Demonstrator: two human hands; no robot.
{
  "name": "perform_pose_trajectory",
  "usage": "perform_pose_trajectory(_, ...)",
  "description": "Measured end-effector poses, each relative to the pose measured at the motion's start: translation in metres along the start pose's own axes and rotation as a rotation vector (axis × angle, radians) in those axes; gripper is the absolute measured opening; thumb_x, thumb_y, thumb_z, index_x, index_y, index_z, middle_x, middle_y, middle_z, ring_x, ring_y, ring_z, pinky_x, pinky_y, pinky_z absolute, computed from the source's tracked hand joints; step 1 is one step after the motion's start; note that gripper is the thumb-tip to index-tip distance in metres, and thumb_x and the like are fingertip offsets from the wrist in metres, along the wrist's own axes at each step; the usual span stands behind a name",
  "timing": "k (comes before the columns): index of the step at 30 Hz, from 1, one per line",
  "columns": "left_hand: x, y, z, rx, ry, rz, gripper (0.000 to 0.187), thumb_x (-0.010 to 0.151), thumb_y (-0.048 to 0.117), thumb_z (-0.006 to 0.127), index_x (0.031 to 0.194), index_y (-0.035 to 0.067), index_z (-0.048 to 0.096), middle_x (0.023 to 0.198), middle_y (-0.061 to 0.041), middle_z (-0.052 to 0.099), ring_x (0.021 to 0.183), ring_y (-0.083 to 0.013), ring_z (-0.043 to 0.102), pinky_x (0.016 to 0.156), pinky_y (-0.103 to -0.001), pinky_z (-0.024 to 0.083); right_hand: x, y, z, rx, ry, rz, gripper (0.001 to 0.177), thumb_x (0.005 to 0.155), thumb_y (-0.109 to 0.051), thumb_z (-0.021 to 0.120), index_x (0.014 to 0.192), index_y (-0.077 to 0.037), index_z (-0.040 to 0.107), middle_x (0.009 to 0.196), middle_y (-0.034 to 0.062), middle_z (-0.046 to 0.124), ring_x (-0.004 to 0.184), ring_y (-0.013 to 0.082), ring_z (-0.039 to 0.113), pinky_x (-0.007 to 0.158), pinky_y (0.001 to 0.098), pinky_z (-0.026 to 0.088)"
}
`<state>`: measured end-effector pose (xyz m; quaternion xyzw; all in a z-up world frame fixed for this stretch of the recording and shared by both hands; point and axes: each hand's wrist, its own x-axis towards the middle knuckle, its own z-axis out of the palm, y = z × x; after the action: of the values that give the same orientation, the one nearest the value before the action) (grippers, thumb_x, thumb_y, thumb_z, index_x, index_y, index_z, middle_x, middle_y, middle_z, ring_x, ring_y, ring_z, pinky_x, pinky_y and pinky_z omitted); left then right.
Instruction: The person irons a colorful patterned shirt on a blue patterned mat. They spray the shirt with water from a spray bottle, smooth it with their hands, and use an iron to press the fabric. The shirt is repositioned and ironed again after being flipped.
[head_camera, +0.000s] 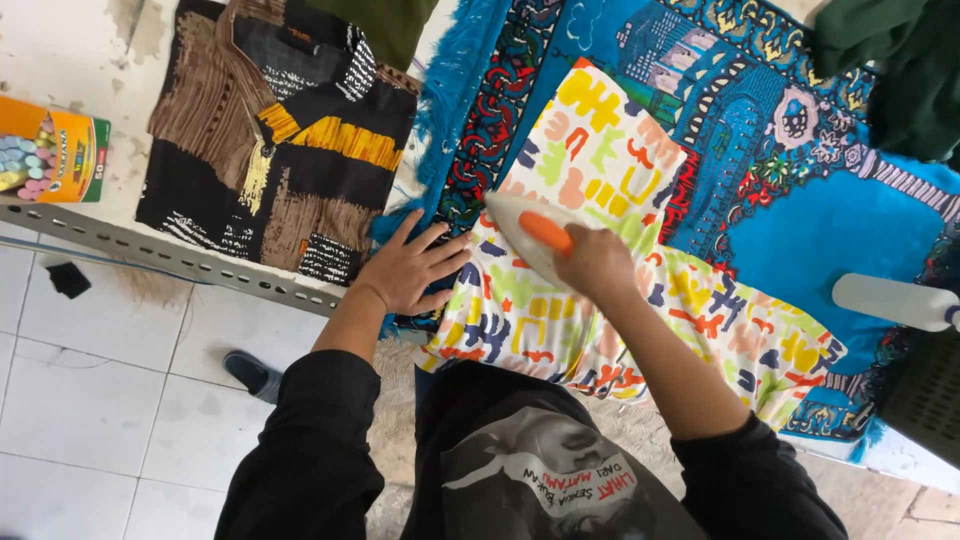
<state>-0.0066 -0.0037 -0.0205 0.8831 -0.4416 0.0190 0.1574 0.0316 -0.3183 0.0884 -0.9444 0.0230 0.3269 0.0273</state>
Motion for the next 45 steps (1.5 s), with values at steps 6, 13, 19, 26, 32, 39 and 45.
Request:
perform_pose_trajectory(6,0.0,0.001,-0.001,-0.031,0.028,-0.009,0.065,0.102,0.058,0.025,0.158,0.029,0.039,0.165,0.005,0.035,0.146,-0.0283,0.034,0.126,-0.064,0.011,0.149,0.053,-0.064,0.1,0.328,0.167,0.05,0.084,-0.04,0.075,0.125,-0.012,0.074,0.096,0.0197,0.074,0.091,0.0423,0.074,0.074,0.0547,0.061)
perform_pose_trajectory(13,0.001,0.002,-0.005,-0.029,0.037,0.01,0.064,0.103,0.057,0.024,0.158,0.028,0.039,0.164,0.003,0.036,0.145,-0.0299,0.035,0.126,-0.064,0.013,0.155,0.063,-0.078,0.499,0.312,0.171,0.04,0.079,-0.024,0.073,0.109,0.002,0.073,0.059,0.0103,0.063,0.041,0.0259,0.067,0.039,0.0385,0.054)
perform_pose_trajectory(19,0.001,0.001,-0.003,-0.012,-0.01,0.002,0.064,0.102,0.056,0.025,0.159,0.03,0.035,0.166,0.005,0.032,0.147,-0.0294,0.031,0.126,-0.064,0.011,0.007,0.011,-0.017,0.276,-0.056,0.065,0.052,0.077,-0.039,0.07,0.111,-0.001,0.077,0.092,0.0278,0.075,0.099,0.0478,0.072,0.087,0.0583,0.058)
perform_pose_trajectory(26,0.0,0.002,-0.006,-0.002,-0.01,-0.003,0.064,0.102,0.055,0.025,0.159,0.03,0.035,0.165,0.006,0.033,0.146,-0.0286,0.031,0.126,-0.063,0.012,0.034,0.013,-0.02,0.035,0.056,0.159,0.049,0.084,-0.047,0.066,0.118,-0.013,0.074,0.097,0.0222,0.074,0.096,0.044,0.074,0.082,0.0534,0.062)
perform_pose_trajectory(32,0.006,-0.001,-0.018,-0.031,-0.017,0.009,0.063,0.101,0.055,0.032,0.155,0.026,0.043,0.164,0.003,0.037,0.142,-0.0309,0.041,0.123,-0.064,0.018,0.145,0.043,-0.099,0.265,0.286,0.332,0.044,0.087,-0.038,0.068,0.117,-0.007,0.065,0.092,0.0126,0.07,0.074,0.0303,0.07,0.063,0.043,0.058)
perform_pose_trajectory(39,0.002,0.002,-0.003,-0.019,0.085,-0.013,0.062,0.101,0.053,0.026,0.158,0.03,0.038,0.164,0.006,0.036,0.143,-0.0286,0.035,0.126,-0.063,0.015,0.092,0.042,-0.047,0.345,0.114,0.192,0.052,0.084,-0.036,0.064,0.118,0.003,0.07,0.102,0.0329,0.071,0.102,0.0517,0.069,0.084,0.0627,0.056)
perform_pose_trajectory(45,0.004,0.001,-0.008,-0.025,0.065,-0.007,0.062,0.1,0.053,0.027,0.158,0.033,0.038,0.163,0.008,0.037,0.144,-0.0276,0.036,0.126,-0.063,0.016,-0.039,0.002,0.027,0.169,0.018,0.246,0.036,0.085,-0.04,0.064,0.107,-0.011,0.066,0.095,0.0232,0.073,0.095,0.0471,0.073,0.083,0.057,0.061)
